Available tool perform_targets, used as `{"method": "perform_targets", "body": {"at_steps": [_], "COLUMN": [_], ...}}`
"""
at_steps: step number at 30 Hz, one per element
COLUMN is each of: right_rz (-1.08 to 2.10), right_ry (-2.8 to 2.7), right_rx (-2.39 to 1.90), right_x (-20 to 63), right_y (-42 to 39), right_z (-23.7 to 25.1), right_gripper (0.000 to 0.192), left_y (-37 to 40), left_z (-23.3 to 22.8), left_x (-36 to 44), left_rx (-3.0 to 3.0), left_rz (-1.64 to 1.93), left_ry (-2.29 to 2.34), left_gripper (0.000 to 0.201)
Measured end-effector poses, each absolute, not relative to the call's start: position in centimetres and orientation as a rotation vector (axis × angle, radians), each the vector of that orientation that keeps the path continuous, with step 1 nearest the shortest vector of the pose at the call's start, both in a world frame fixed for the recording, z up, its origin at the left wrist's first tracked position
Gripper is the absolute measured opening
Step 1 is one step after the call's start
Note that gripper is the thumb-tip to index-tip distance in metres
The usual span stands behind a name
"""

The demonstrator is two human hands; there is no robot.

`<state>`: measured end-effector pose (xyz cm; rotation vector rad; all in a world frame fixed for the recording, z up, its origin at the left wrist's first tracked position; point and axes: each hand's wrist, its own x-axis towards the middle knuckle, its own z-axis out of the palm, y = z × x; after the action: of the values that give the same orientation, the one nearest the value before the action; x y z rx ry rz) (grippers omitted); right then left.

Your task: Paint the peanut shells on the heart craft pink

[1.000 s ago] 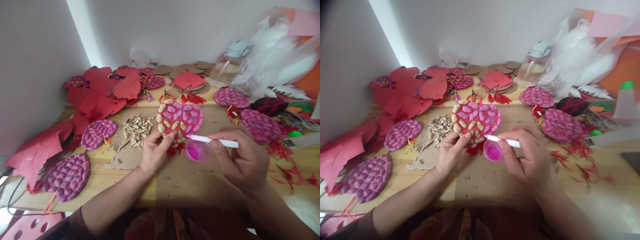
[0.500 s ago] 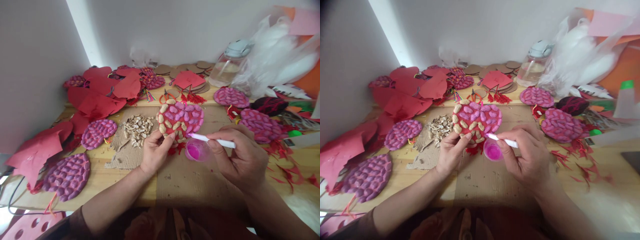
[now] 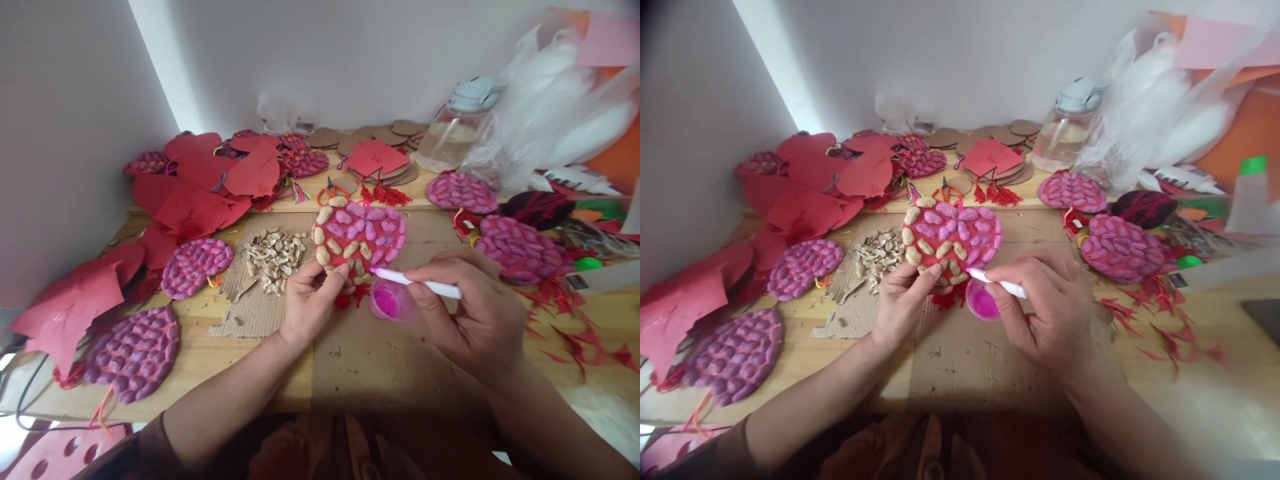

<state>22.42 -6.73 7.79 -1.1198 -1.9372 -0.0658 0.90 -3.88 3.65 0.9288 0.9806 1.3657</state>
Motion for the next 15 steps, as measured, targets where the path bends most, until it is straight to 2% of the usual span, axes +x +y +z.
{"method": "perform_targets", "body": {"at_steps": [15], "right_rz": [-0.182], "right_ry": [-1.945], "right_rx": [-1.123], "right_x": [22.29], "right_y": [-6.74], "right_z": [7.68], "right_gripper": [0.017], "left_y": [-3.74], "left_z": [3.51], "left_x": [0.85], "left_rx": [0.933], "left_rz": [1.353], "left_ry": [0.975], "left_gripper": [0.031]}}
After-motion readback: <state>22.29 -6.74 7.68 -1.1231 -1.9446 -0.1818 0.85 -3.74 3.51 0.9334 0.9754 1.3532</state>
